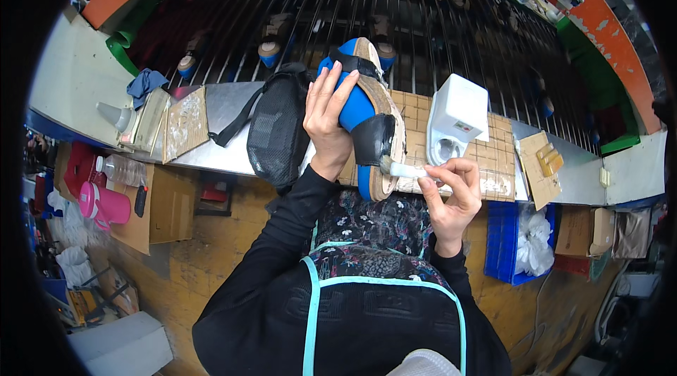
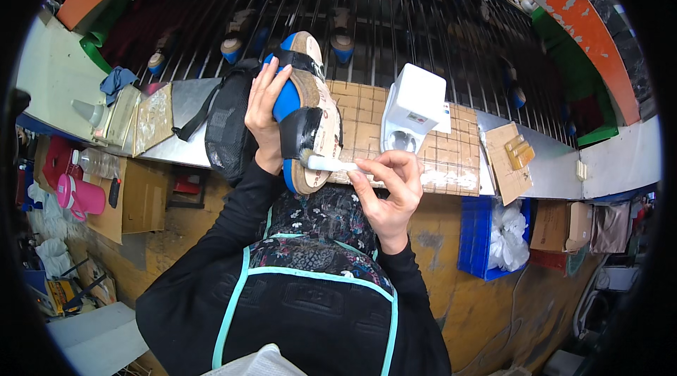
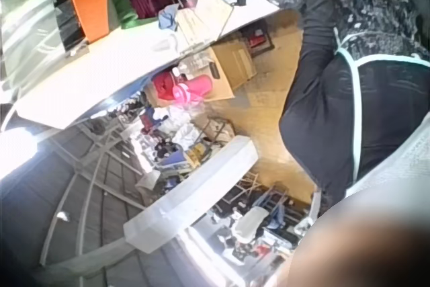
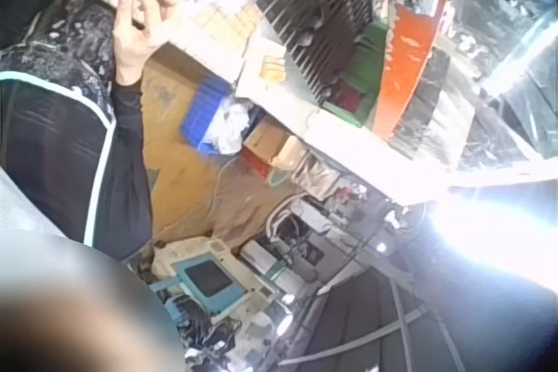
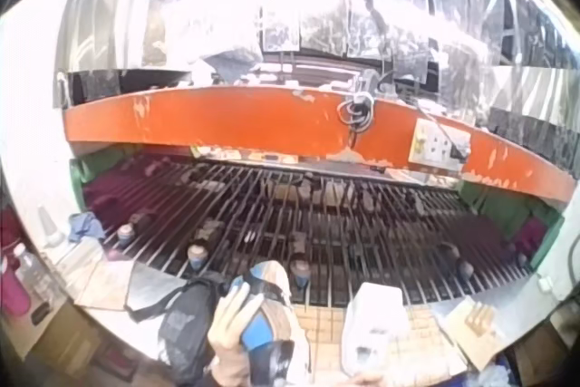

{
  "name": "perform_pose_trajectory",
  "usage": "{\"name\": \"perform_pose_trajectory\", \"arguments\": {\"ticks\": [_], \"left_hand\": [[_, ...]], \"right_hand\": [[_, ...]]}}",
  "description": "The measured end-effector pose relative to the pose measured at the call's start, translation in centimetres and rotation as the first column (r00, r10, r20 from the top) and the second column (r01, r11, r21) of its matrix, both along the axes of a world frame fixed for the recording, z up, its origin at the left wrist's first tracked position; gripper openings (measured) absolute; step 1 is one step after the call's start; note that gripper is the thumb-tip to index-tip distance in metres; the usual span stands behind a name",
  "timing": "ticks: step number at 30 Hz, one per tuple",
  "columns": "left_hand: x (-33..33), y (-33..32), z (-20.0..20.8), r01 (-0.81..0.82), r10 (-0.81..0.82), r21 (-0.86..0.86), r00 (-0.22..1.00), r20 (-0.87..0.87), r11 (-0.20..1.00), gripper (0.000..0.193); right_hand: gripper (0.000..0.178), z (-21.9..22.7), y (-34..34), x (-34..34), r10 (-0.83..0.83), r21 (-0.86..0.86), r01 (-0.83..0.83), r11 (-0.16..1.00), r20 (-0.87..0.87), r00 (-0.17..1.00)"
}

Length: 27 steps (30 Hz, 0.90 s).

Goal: The person repeatedly applies glue to the sole and strap areas of a blue sandal using a small brush. The sandal is held and rotated to access different sections while the brush is dipped into a white container between applications.

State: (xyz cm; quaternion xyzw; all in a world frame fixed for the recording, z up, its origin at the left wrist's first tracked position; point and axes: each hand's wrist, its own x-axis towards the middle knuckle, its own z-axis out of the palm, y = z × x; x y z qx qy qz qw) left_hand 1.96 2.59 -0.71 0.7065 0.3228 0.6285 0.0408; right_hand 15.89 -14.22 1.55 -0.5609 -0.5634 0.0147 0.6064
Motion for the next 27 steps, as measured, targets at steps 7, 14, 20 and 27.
{"name": "perform_pose_trajectory", "arguments": {"ticks": [7, 14, 20, 27], "left_hand": [[0.1, -0.5, 0.1, 0.011, -0.018, -0.121, 0.998, -0.062, 0.993, 0.051], [-0.3, -0.6, -1.0, -0.047, 0.018, -0.225, 0.991, -0.131, 0.973, 0.057], [-0.8, -0.3, -1.9, -0.092, 0.055, -0.204, 0.982, -0.181, 0.975, 0.061], [-1.2, 0.1, -2.2, -0.139, 0.107, -0.155, 0.974, -0.198, 0.978, 0.060]], "right_hand": [[0.016, 0.7, 1.5, 0.7, -0.005, -0.019, 0.002, 1.000, -0.164, 0.987], [0.013, 0.7, 0.1, 0.2, 0.097, -0.093, -0.125, 0.988, -0.257, 0.962], [0.014, 0.6, 0.3, -0.3, -0.005, -0.170, -0.039, 0.985, -0.249, 0.969], [0.015, 0.7, 1.1, -0.7, -0.097, -0.141, 0.078, 0.987, -0.132, 0.986]]}}
